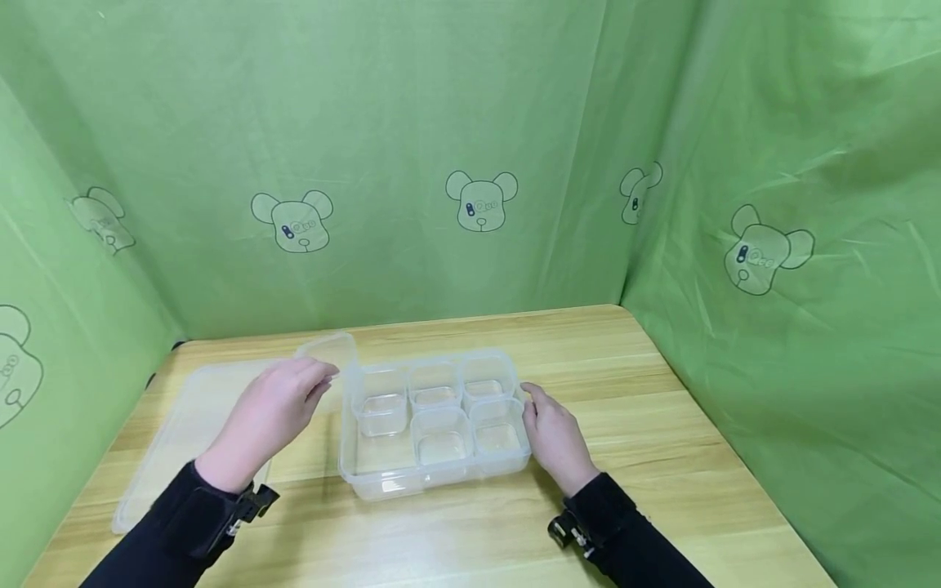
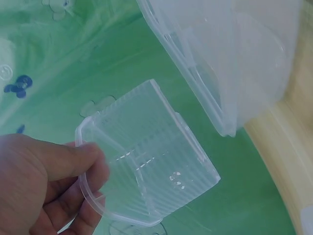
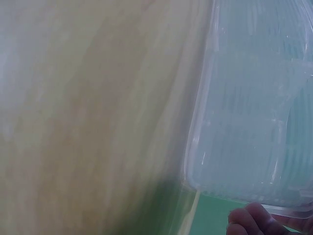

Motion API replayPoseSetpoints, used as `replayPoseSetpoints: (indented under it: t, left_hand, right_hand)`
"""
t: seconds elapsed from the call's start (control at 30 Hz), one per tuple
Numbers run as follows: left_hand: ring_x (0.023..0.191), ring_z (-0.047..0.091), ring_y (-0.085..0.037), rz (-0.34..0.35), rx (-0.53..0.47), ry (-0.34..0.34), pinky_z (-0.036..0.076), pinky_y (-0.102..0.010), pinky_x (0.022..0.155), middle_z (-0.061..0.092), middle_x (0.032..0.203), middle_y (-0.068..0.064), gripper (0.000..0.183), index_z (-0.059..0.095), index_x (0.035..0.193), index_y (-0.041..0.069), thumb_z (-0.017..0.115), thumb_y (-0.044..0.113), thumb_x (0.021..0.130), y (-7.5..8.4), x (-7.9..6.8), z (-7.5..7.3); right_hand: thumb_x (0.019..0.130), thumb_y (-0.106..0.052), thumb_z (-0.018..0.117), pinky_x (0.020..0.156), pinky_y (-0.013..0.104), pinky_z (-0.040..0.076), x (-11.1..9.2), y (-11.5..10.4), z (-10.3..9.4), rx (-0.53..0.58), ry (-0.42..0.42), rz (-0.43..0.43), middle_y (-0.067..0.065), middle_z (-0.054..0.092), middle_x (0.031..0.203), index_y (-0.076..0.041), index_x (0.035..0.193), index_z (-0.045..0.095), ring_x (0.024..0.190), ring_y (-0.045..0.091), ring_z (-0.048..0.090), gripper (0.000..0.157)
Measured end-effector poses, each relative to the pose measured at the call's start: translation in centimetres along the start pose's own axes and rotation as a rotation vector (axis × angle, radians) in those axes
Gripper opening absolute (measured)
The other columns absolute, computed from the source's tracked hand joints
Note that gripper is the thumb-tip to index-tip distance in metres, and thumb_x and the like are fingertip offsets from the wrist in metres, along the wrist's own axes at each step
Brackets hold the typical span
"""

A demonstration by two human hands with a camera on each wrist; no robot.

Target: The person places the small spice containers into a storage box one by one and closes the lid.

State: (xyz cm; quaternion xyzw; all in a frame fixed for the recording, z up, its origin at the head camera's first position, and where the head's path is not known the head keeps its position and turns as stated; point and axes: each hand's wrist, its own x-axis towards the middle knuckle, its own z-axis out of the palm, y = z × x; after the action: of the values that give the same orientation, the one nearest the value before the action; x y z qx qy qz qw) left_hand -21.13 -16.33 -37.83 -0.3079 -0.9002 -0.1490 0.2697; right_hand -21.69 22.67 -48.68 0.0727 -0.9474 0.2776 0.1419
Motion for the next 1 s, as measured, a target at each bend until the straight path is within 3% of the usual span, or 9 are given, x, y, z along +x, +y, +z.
replayPoseSetpoints:
  t: [0.4, 0.83, 1.0]
  left_hand:
    - [0.082, 0.070, -0.022, 0.093, -0.008, 0.017, 0.058, -0.038, 0.075, 0.073, 0.090, -0.004, 0.023, 0.072, 0.100, 0.004, 0.079, -0.005, 0.079, 2.0, -1.0, 0.1]
    - [0.081, 0.069, -0.018, 0.201, -0.012, 0.021, 0.058, -0.033, 0.073, 0.073, 0.091, -0.003, 0.026, 0.072, 0.100, 0.005, 0.079, -0.005, 0.078, 3.8, -2.6, 1.7]
    - [0.081, 0.069, -0.017, 0.211, -0.032, 0.034, 0.058, -0.033, 0.074, 0.073, 0.091, -0.003, 0.025, 0.072, 0.100, 0.005, 0.079, -0.004, 0.078, 4.5, -2.7, 2.1]
  right_hand:
    - [0.105, -0.011, 0.046, 0.049, 0.028, 0.036, -0.1, -0.1, -0.1, 0.001, -0.003, -0.003, 0.001, 0.047, 0.069, 0.001, 0.137, 0.053, 0.054, 0.013, 0.042, 0.035]
    - [0.106, -0.012, 0.045, 0.047, 0.028, 0.035, -0.2, -0.1, 0.0, 0.002, -0.003, 0.001, 0.000, 0.046, 0.067, 0.000, 0.137, 0.054, 0.052, 0.012, 0.040, 0.035]
    - [0.106, -0.012, 0.045, 0.046, 0.027, 0.035, -0.2, -0.1, 0.0, 0.004, 0.007, -0.005, 0.000, 0.046, 0.066, 0.000, 0.137, 0.054, 0.050, 0.011, 0.040, 0.035]
